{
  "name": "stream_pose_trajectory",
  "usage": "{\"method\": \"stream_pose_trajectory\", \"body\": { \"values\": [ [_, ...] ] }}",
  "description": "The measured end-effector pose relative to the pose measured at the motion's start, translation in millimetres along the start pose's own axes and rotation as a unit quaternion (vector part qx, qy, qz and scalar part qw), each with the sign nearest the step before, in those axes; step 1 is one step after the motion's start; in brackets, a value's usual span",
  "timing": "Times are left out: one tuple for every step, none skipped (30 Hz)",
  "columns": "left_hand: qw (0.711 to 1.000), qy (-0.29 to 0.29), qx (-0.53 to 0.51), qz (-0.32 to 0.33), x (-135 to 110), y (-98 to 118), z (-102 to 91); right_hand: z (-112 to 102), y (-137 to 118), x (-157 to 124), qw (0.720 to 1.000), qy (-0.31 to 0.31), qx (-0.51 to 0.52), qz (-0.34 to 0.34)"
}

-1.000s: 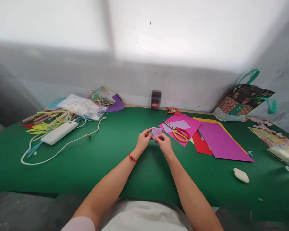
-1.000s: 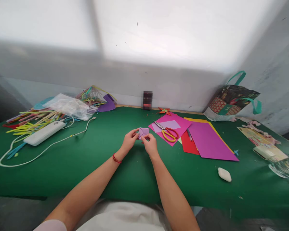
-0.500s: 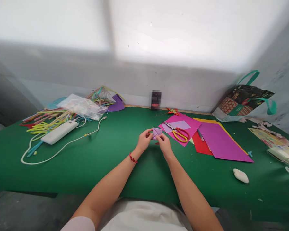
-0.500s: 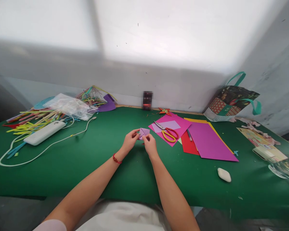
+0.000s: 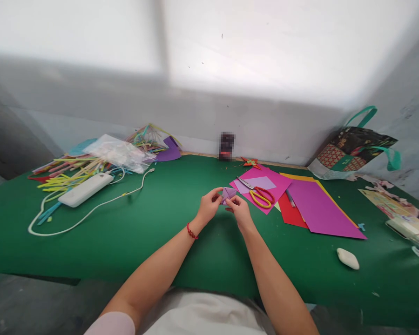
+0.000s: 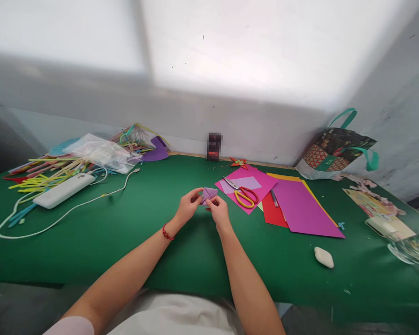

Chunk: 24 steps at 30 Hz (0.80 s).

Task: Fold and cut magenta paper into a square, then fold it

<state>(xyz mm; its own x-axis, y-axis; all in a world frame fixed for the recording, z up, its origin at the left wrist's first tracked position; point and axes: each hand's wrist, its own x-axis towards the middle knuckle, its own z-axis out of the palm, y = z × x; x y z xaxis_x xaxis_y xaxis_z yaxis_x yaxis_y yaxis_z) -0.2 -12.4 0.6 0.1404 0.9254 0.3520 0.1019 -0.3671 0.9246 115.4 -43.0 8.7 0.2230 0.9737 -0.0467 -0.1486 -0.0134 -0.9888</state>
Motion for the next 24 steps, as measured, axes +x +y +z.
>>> {"method": "stream_pose_trajectory", "body": {
  "values": [
    [1.000,0.000,0.011,0.006,0,1,-0.7,0,0,0,1.000,0.002,0.000,-0.004],
    [1.000,-0.001,0.021,0.010,0,2,-1.5,0,0,0,1.000,0.001,-0.001,-0.006],
    [0.999,-0.003,0.029,0.013,0,3,-2.4,0,0,0,1.000,-0.003,-0.003,-0.007],
    [0.999,-0.003,0.035,0.014,0,4,-3.4,0,0,0,1.000,-0.008,-0.006,-0.008],
    [0.999,-0.003,0.038,0.012,1,5,-4.4,0,-1,-1,1.000,-0.015,-0.010,-0.007],
    [0.999,-0.002,0.039,0.009,2,5,-5.3,0,-1,-1,1.000,-0.023,-0.016,-0.007],
    [0.999,-0.002,0.038,0.004,2,5,-6.1,0,-2,-1,0.999,-0.031,-0.023,-0.006],
    [0.999,-0.002,0.036,-0.001,3,5,-6.8,-1,-2,-2,0.999,-0.037,-0.030,-0.005],
    [0.999,-0.004,0.033,-0.004,3,5,-7.3,-2,-3,-2,0.998,-0.042,-0.037,-0.003],
    [1.000,-0.009,0.030,-0.005,4,4,-7.7,-2,-3,-2,0.998,-0.046,-0.043,-0.001],
    [1.000,-0.015,0.027,-0.004,4,4,-8.0,-3,-3,-1,0.998,-0.047,-0.050,0.002],
    [0.999,-0.022,0.024,-0.001,5,3,-8.2,-3,-2,-1,0.997,-0.046,-0.056,0.002],
    [0.999,-0.029,0.021,0.002,5,2,-8.5,-4,-1,-1,0.997,-0.043,-0.063,0.001],
    [0.999,-0.034,0.018,0.005,6,1,-8.7,-3,0,0,0.997,-0.038,-0.072,-0.002],
    [0.999,-0.038,0.015,0.008,6,0,-8.9,-3,1,0,0.996,-0.031,-0.082,-0.009],
    [0.999,-0.038,0.012,0.008,7,-1,-9.1,-2,3,0,0.995,-0.021,-0.094,-0.020],
    [0.999,-0.035,0.007,0.006,8,-1,-9.1,-1,4,0,0.994,-0.011,-0.107,-0.036],
    [1.000,-0.031,-0.001,0.003,8,-2,-8.9,0,6,0,0.991,0.000,-0.119,-0.056],
    [1.000,-0.025,-0.011,-0.002,9,-2,-8.5,2,7,0,0.989,0.013,-0.129,-0.076],
    [0.999,-0.019,-0.025,-0.010,9,-2,-7.8,3,8,-1,0.986,0.024,-0.136,-0.093],
    [0.999,-0.016,-0.042,-0.019,9,-2,-6.9,3,9,-1,0.984,0.033,-0.140,-0.106],
    [0.998,-0.015,-0.059,-0.030,9,-1,-5.9,3,10,-1,0.983,0.040,-0.143,-0.112],
    [0.996,-0.017,-0.075,-0.043,9,0,-4.8,3,11,0,0.982,0.046,-0.144,-0.113],
    [0.994,-0.018,-0.088,-0.055,8,1,-3.7,3,12,0,0.982,0.050,-0.145,-0.111]
  ]
}}
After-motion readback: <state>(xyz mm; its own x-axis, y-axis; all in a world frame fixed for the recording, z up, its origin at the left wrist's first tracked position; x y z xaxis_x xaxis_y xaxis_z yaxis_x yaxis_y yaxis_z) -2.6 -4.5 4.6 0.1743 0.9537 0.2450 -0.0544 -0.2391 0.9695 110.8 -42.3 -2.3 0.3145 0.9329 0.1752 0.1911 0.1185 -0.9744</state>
